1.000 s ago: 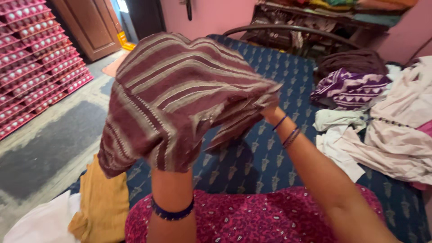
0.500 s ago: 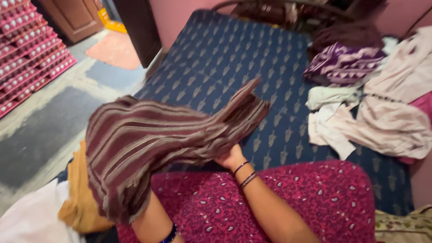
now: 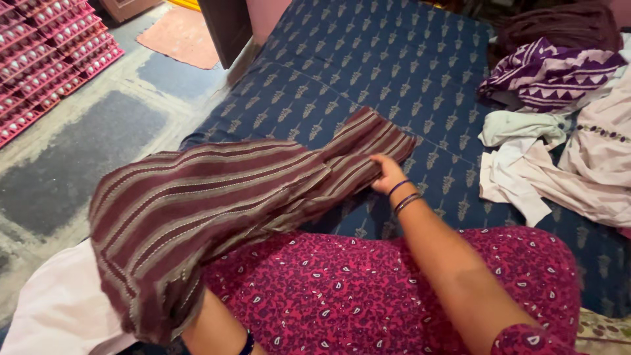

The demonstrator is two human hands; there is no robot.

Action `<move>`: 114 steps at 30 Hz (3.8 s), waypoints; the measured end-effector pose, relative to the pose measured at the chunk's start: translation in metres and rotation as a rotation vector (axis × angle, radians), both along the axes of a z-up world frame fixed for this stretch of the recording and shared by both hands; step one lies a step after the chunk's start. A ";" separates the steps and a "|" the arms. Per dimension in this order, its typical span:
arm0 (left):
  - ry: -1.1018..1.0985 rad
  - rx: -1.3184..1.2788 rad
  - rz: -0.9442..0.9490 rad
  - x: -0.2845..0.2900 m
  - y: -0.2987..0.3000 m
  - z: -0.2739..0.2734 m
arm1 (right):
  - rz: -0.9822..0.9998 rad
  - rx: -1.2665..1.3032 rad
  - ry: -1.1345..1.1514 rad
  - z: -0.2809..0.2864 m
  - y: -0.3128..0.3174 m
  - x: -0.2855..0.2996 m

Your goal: The person folds a striped maroon and white garment on a patterned blue bedsheet, smoothing and aligning it into a compact rectangle. They then pick up a white cloth and a purple patterned scarf, handling them briefly.

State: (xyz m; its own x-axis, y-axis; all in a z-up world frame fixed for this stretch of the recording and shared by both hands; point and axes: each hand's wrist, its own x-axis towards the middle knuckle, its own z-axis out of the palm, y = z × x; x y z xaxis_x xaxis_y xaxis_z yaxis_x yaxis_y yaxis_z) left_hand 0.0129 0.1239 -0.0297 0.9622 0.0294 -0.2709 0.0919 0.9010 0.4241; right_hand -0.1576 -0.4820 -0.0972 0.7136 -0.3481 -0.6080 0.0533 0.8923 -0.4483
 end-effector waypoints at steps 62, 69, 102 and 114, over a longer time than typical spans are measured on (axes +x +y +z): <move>0.199 1.082 -0.906 0.065 -0.146 -0.037 | 0.381 -0.314 0.663 0.041 -0.181 -0.245; 0.355 0.960 -0.833 0.087 -0.137 -0.085 | 0.346 -0.392 0.702 0.067 -0.158 -0.245; 0.351 0.600 -0.544 0.107 -0.104 -0.048 | 0.913 -2.374 -0.343 0.046 0.314 0.070; 0.006 1.265 -0.022 0.139 -0.099 -0.093 | 1.288 -2.144 -0.253 0.012 0.328 0.085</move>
State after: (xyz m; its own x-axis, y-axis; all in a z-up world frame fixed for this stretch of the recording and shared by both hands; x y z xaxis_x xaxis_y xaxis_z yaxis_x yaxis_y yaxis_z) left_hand 0.1516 0.0247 -0.1232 0.9645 0.2547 -0.0698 0.1069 -0.1346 0.9851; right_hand -0.0728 -0.1543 -0.0853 0.9287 0.3534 -0.1120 0.2784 -0.8643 -0.4189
